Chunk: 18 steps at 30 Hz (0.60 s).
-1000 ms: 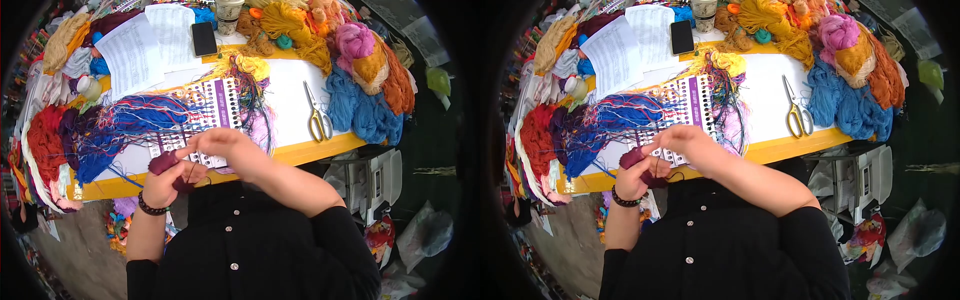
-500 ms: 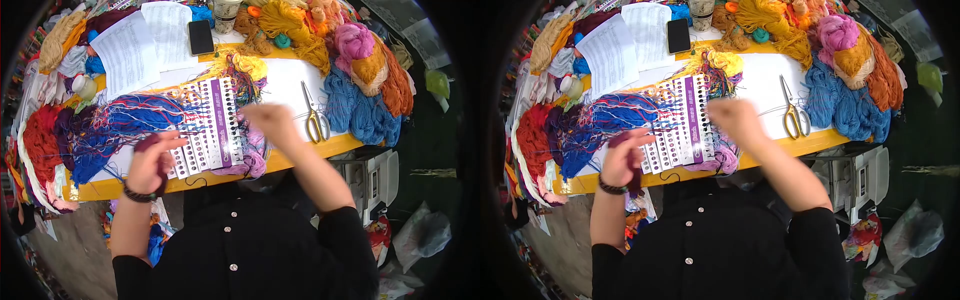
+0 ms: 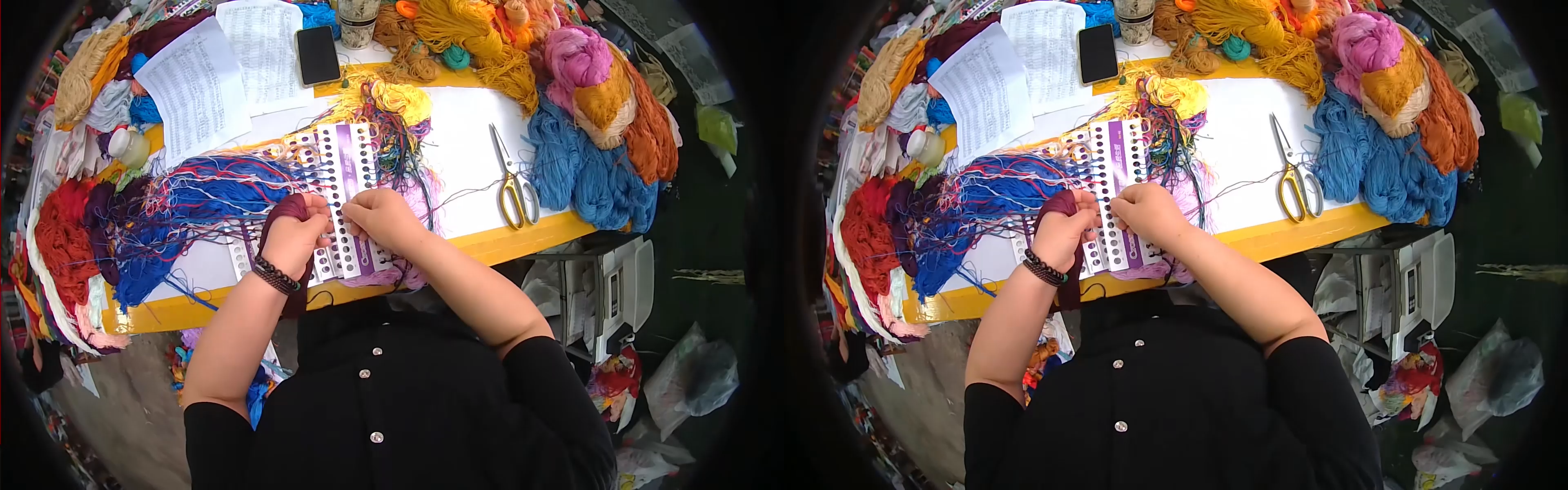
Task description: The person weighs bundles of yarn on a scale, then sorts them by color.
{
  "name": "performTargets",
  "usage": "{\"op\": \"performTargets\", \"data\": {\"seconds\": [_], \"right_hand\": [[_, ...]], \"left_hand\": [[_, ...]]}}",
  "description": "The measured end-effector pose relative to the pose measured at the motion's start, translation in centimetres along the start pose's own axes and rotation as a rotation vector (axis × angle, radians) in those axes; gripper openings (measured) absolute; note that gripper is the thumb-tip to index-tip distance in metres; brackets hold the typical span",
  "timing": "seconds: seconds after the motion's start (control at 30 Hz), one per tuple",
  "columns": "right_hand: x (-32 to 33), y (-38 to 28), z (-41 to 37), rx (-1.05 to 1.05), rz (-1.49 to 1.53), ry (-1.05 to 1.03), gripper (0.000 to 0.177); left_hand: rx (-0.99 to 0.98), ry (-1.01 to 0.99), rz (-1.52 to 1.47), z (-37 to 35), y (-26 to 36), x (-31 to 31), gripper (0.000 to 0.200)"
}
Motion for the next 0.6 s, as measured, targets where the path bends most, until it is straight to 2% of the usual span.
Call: {"op": "performTargets", "data": {"seconds": [0.07,0.13,0.27,0.3,0.33,0.4,0.43,0.5,0.53,0.6], "right_hand": [[-0.1,-0.2,0.0,0.031,-0.048,-0.011,0.029],[-0.1,-1.3,-0.3,0.226,-0.156,0.067,0.031],[-0.2,-1.1,-0.4,0.227,-0.162,0.014,0.028],[-0.1,-0.5,-0.5,0.121,-0.013,-0.006,0.024],[-0.2,0.0,-0.5,0.015,0.136,-0.027,0.02],[-0.4,0.9,-0.2,0.008,0.196,-0.011,0.018],[-0.3,1.2,-0.2,-0.001,0.256,0.006,0.017],[-0.5,1.5,-0.3,-0.015,0.273,-0.009,0.017],[-0.7,1.5,-0.3,-0.024,0.29,-0.027,0.017],[-0.9,1.7,-0.3,-0.188,0.607,-0.122,0.014]], "left_hand": [[-0.077,-0.022,0.056,0.5,0.0,-0.2,0.028],[-0.088,0.012,0.029,0.7,-0.2,-0.3,0.029],[-0.206,0.012,0.237,0.8,0.3,0.0,0.028],[-0.247,0.023,0.302,0.9,0.5,0.3,0.028],[-0.45,0.076,0.387,0.5,1.8,0.7,0.024],[-0.344,0.082,0.117,0.1,2.1,1.2,0.023],[-0.201,0.003,-0.053,-0.1,2.3,1.1,0.023],[-0.065,-0.113,-0.282,-0.4,1.9,-0.1,0.024],[-0.101,-0.16,-0.22,-0.4,2.0,-0.5,0.026],[-0.23,-0.088,0.08,-1.0,2.1,-1.0,0.031]]}}
Point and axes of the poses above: each hand's wrist, its own z-axis towards the middle knuckle, its own x-axis out of the back of the hand, y = z × x, the point moved 6 cm from there along z, towards the middle knuckle, and after that the axes turned 15 degrees about y, right-handed, at the moved point
